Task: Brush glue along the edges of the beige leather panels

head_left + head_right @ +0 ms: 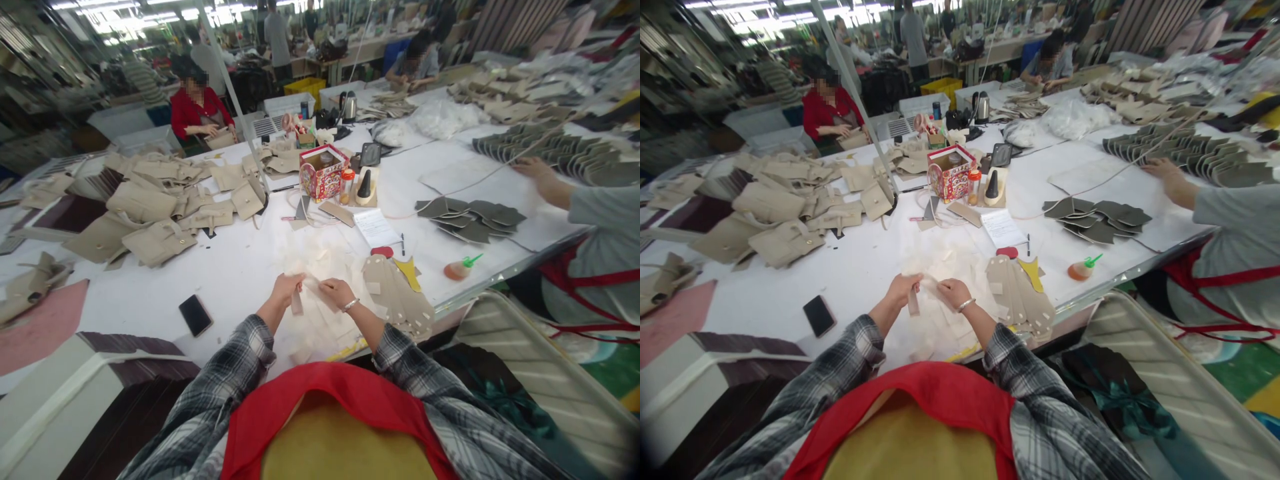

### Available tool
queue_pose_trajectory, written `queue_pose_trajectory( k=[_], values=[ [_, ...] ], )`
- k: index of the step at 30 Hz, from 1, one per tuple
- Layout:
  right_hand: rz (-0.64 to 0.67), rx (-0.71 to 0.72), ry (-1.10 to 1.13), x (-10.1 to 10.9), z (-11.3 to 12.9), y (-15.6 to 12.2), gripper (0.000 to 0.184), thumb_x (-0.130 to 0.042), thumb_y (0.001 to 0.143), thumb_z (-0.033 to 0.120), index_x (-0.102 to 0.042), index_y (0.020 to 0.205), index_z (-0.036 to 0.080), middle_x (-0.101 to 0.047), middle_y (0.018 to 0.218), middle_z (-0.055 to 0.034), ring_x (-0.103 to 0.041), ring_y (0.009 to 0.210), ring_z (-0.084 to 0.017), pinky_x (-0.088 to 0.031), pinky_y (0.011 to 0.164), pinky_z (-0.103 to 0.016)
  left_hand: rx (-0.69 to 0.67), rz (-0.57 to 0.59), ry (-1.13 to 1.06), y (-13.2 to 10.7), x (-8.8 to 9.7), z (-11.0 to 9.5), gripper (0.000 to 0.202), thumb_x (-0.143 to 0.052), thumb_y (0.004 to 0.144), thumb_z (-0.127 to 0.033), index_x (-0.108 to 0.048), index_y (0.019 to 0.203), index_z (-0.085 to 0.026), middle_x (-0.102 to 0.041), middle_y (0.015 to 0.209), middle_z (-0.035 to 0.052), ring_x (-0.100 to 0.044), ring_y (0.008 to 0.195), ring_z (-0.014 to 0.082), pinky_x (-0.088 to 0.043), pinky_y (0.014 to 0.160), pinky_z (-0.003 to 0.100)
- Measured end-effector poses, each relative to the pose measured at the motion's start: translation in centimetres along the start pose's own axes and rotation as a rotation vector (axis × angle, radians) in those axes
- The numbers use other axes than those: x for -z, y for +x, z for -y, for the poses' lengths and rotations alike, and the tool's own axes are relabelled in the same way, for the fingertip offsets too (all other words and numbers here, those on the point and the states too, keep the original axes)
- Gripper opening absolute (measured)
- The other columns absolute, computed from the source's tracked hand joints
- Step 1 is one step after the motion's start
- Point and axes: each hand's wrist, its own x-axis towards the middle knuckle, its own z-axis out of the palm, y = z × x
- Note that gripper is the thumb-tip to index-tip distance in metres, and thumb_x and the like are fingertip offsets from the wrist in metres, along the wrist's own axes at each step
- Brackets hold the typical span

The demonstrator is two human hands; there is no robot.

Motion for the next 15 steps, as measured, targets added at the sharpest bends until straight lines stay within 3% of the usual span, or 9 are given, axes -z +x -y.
queue_pose_trajectory(
  k=[4,7,10,15],
  values=[
    [-0.123,-0.112,0.008,-0.2,0.7,0.5,0.047,-0.05,0.078,0.053,-0.045,0.048,0.018,-0.04,0.047,0.0027,-0.038,0.05,-0.009,-0.025,0.049,-0.022,-0.034,-0.024,0.043,-0.1,-0.5,-0.2,0.03,-0.074,0.053,-0.029,-0.049,0.044,-0.015,-0.044,0.037,-0.0036,-0.038,0.036,0.0065,-0.027,0.039,0.022],
    [-0.086,-0.175,0.03,-0.3,1.3,0.7,0.052,-0.043,0.082,0.053,-0.035,0.044,0.019,-0.031,0.044,0.003,-0.031,0.046,-0.009,-0.022,0.046,-0.024,-0.037,-0.091,0.051,-0.2,-0.7,-0.2,0.033,-0.073,0.057,-0.035,-0.048,0.045,-0.016,-0.042,0.036,-0.0043,-0.036,0.035,0.0064,-0.026,0.037,0.022],
    [-0.043,-0.212,0.024,0.0,1.2,0.5,0.049,-0.041,0.084,0.049,-0.037,0.046,0.019,-0.035,0.044,0.0024,-0.033,0.046,-0.01,-0.025,0.045,-0.024,0.02,-0.119,0.014,0.1,-0.4,-0.3,0.038,-0.07,0.06,-0.042,-0.044,0.045,-0.018,-0.04,0.035,-0.0045,-0.035,0.034,0.0068,-0.028,0.037,0.022],
    [-0.086,-0.226,-0.05,1.7,2.5,-0.8,0.044,-0.042,0.086,0.053,-0.057,0.071,0.014,-0.054,0.063,0.0007,-0.05,0.058,-0.011,-0.04,0.055,-0.024,0.123,0.062,-0.088,-0.1,-0.2,-1.4,0.033,-0.074,0.056,-0.037,-0.047,0.053,-0.017,-0.039,0.038,-0.007,-0.034,0.037,0.0054,-0.029,0.04,0.021]
  ],
)
